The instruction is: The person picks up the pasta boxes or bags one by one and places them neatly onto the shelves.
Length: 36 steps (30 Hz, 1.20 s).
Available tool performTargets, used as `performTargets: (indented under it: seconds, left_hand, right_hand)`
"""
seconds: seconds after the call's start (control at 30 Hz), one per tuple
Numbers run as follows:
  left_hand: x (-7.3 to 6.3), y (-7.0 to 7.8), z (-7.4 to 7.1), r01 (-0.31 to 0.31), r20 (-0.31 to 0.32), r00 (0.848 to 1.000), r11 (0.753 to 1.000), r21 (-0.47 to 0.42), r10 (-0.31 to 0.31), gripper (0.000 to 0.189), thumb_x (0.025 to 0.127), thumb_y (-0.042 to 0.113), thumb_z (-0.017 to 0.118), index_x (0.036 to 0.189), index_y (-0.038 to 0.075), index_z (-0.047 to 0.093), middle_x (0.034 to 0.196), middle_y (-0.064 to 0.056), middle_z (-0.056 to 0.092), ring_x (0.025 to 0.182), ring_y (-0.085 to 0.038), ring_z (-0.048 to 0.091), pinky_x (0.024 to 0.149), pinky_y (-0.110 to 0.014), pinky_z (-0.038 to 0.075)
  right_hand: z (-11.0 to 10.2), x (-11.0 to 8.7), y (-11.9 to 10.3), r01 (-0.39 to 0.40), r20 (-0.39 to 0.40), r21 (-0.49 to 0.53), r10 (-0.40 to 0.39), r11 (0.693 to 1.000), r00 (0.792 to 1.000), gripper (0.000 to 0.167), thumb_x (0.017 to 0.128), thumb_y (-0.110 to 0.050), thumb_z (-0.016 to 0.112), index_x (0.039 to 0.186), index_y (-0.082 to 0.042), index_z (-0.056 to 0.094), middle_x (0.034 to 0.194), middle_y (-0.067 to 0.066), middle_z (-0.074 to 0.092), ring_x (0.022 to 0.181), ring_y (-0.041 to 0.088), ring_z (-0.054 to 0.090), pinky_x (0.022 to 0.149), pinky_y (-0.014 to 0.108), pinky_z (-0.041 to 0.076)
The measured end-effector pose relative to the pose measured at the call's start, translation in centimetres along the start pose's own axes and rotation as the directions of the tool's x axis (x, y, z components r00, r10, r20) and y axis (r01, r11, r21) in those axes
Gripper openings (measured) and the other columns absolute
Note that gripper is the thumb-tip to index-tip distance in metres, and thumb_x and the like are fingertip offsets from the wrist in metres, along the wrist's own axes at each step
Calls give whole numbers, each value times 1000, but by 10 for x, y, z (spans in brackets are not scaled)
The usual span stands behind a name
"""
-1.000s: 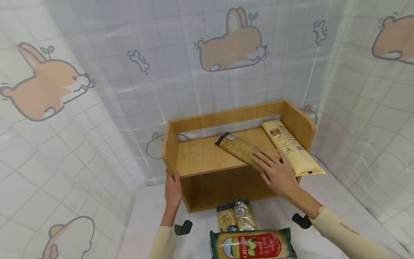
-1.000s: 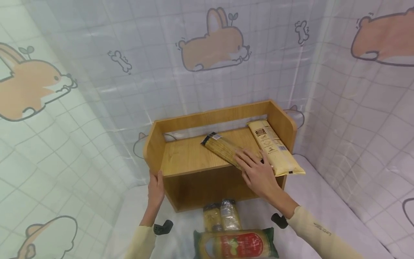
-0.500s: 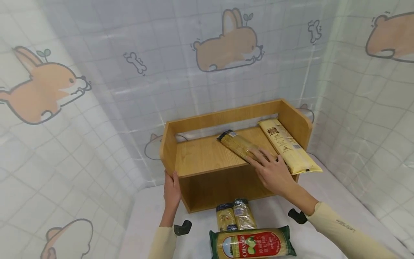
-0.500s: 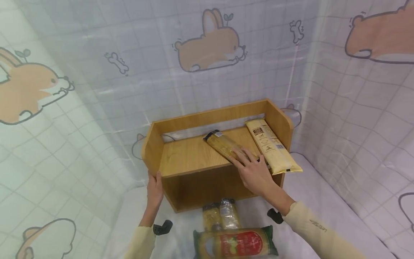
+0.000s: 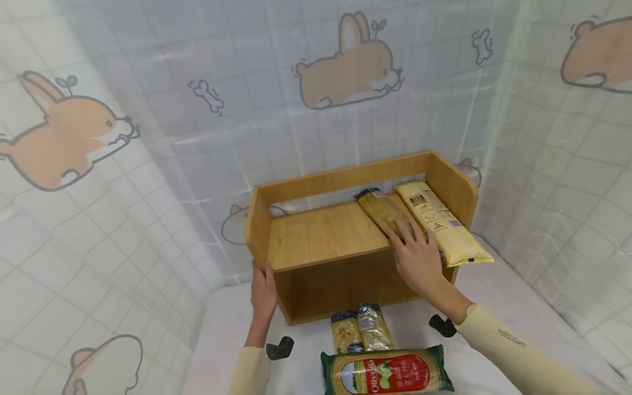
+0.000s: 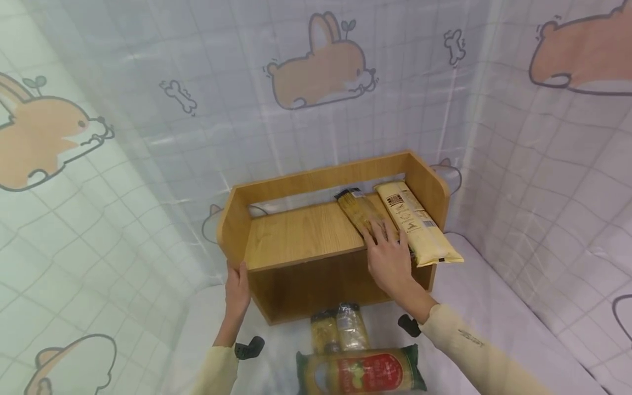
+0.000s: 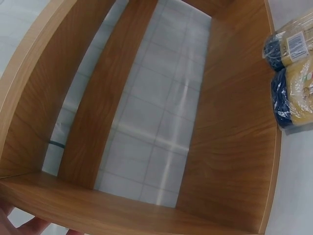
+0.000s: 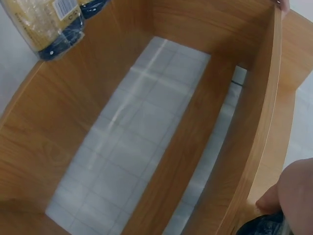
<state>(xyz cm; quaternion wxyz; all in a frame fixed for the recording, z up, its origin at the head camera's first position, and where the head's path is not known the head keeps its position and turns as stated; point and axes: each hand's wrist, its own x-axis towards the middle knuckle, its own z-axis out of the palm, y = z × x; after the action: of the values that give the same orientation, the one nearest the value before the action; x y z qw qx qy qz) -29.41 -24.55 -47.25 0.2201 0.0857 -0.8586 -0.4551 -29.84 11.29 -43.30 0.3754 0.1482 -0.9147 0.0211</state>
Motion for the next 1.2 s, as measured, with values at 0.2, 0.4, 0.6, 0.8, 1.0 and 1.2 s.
performTargets:
  seconds: [0.2, 0.4, 0.6, 0.8, 1.0, 1.2]
  left_hand:
    - [1, 0, 0, 3, -11, 1000, 1000, 3, -3, 51, 112, 36, 32, 149, 1, 35, 144, -31, 55, 130, -50, 56, 104, -68, 42]
    - [1, 0, 1, 2, 10, 1000, 1000, -17, -2, 55, 113, 38, 30, 153, 1, 31, 149, -30, 51, 134, -49, 54, 108, -68, 40]
    - [3, 2, 2, 13, 23, 1000, 999, -33, -12, 57, 113, 40, 29, 156, 4, 27, 154, -28, 48, 138, -47, 52, 112, -67, 38]
    - [6, 3, 1, 17, 1, 1000, 999, -30, -17, 54, 112, 41, 31, 153, 5, 31, 151, -27, 51, 136, -47, 53, 109, -68, 39]
    - [7, 1, 0, 16, 9, 1000, 999, -28, -15, 55, 112, 40, 31, 153, 4, 31, 151, -29, 50, 136, -48, 53, 109, -68, 39]
    - [2, 0, 2, 23, 18, 1000, 999, -33, -23, 53, 112, 38, 31, 152, 3, 32, 149, -28, 52, 133, -47, 55, 108, -66, 41]
  right_hand:
    - [-2, 5, -5, -51, 29, -36, 52, 998, 998, 54, 87, -17, 77, 139, -10, 64, 152, 16, 54, 131, 42, 53, 75, 59, 45]
    - [-3, 5, -5, -106, 65, -62, 110, 992, 992, 56, 86, -16, 78, 140, -9, 62, 154, 18, 51, 135, 44, 51, 86, 69, 42]
    - [-1, 8, -6, -83, 10, -105, 85, 991, 996, 64, 77, -16, 87, 137, -5, 64, 151, 22, 53, 132, 47, 53, 99, 81, 36]
    - [2, 8, -4, -47, -39, -97, 44, 994, 998, 63, 80, -15, 83, 138, -6, 63, 149, 23, 55, 130, 47, 54, 101, 72, 40]
    - [10, 4, -1, -5, -119, -62, -2, 998, 993, 57, 80, -10, 80, 135, -5, 64, 144, 24, 58, 128, 46, 55, 100, 68, 40]
    - [16, -13, -5, 223, -282, 47, -201, 974, 938, 22, 89, 1, 71, 110, -4, 73, 122, 16, 70, 120, 40, 60, 105, 61, 44]
